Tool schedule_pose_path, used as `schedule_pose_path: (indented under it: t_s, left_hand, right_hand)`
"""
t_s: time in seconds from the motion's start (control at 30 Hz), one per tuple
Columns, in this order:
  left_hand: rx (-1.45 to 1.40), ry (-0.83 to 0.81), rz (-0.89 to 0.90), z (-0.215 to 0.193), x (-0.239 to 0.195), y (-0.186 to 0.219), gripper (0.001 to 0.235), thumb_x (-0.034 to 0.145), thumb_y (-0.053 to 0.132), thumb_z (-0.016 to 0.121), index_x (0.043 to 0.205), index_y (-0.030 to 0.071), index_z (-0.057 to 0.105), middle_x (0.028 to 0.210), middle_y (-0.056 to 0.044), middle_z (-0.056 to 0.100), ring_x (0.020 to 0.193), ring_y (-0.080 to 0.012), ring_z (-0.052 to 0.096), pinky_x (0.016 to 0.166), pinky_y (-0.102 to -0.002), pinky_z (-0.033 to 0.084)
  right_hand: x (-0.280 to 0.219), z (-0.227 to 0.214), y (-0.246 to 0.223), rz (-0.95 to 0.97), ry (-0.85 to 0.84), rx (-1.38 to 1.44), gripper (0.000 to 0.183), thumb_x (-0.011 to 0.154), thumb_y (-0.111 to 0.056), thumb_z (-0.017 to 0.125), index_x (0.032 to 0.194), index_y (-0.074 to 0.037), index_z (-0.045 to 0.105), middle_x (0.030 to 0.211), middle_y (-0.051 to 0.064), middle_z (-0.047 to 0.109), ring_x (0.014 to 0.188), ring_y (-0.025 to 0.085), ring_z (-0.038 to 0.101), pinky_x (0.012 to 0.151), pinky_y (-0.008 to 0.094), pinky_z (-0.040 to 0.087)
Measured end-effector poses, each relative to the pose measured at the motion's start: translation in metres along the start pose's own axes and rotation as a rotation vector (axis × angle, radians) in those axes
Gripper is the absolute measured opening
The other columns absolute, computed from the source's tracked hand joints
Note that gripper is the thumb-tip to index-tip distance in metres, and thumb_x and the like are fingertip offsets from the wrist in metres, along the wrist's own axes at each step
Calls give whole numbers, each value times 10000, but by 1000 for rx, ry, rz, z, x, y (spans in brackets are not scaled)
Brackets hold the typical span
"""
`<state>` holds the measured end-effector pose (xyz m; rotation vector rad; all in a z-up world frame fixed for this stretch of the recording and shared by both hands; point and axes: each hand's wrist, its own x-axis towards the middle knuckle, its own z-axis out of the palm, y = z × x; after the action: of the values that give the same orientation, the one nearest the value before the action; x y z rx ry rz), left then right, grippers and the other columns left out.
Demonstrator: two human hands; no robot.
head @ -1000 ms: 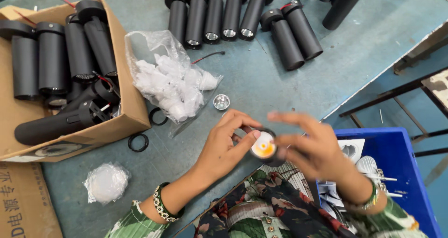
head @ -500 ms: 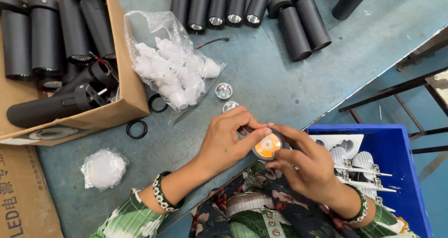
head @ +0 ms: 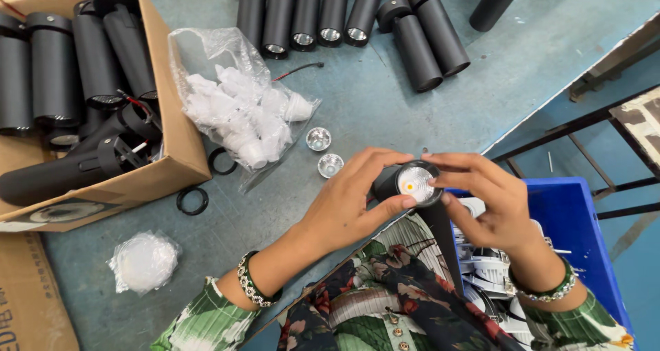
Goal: The person assembles a black cylindrical light fixture by inserting a plastic reflector and lens assembly into the casing, using their hands to align and press the components together.
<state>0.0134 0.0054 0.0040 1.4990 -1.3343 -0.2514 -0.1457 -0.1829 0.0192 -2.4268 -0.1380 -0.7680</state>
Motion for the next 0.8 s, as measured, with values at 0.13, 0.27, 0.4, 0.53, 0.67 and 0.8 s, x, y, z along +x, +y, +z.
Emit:
schedule_pose_path:
  t_s: [0.13, 0.27, 0.4, 0.53, 0.67, 0.8]
  left_hand:
    - [-343, -115, -68, 9, 7, -17, 511, 1002, 330, 677, 1429, 78, 554, 1373, -118, 639, 1270, -242, 648, 1093, -344, 501]
    - [-430, -135, -99, 5, 13, -18, 380, 1051, 271, 630, 1369, 64, 626, 1333, -118, 673, 1262, -233, 649, 1087, -336, 503]
    - [-187, -97, -223, 3, 27, -5, 255, 955, 264, 683, 1090, 52, 723, 1048, -73, 738, 938, -177, 744, 794, -290, 596]
    - [-138, -99, -259, -1, 33, 3, 228, 911, 270, 696, 972, 53, 734, 946, -44, 734, 804, -150, 736, 650, -283, 588]
    - [-71, -86, -268, -2, 32, 6, 235, 899, 289, 728, 915, 55, 728, 870, -38, 719, 687, -148, 680, 604, -289, 523]
    - [-56, -101, -334, -2, 33, 8, 229, 858, 292, 739, 869, 63, 736, 825, -33, 710, 582, -163, 622, 525, -308, 447]
  right_hand:
    - [-9, 0, -1, -28, 37, -3, 262, 814, -50, 773, 1053, 10, 684, 1286, 227, 652, 1103, 314, 720, 902, 347, 598]
    - [-11, 5, 0, -15, 40, -56, 434, 738, -233, 901, 1035, -9, 676, 1325, 219, 660, 1093, 282, 737, 893, 326, 614]
    - [-16, 9, -18, 35, 50, -199, 525, 665, -319, 931, 975, -8, 643, 1327, 227, 655, 1017, 296, 741, 797, 319, 602]
    - [-19, 21, -30, 55, 148, -214, 602, 620, -410, 929, 936, -11, 607, 1296, 237, 654, 929, 296, 744, 724, 317, 590]
    - [-24, 36, -35, 159, 200, -206, 459, 696, -280, 933, 869, -20, 597, 1270, 238, 697, 795, 260, 738, 621, 294, 542]
    - [-25, 38, -38, 134, 214, -147, 395, 746, -215, 905, 886, -7, 599, 1295, 260, 665, 770, 236, 715, 664, 296, 564]
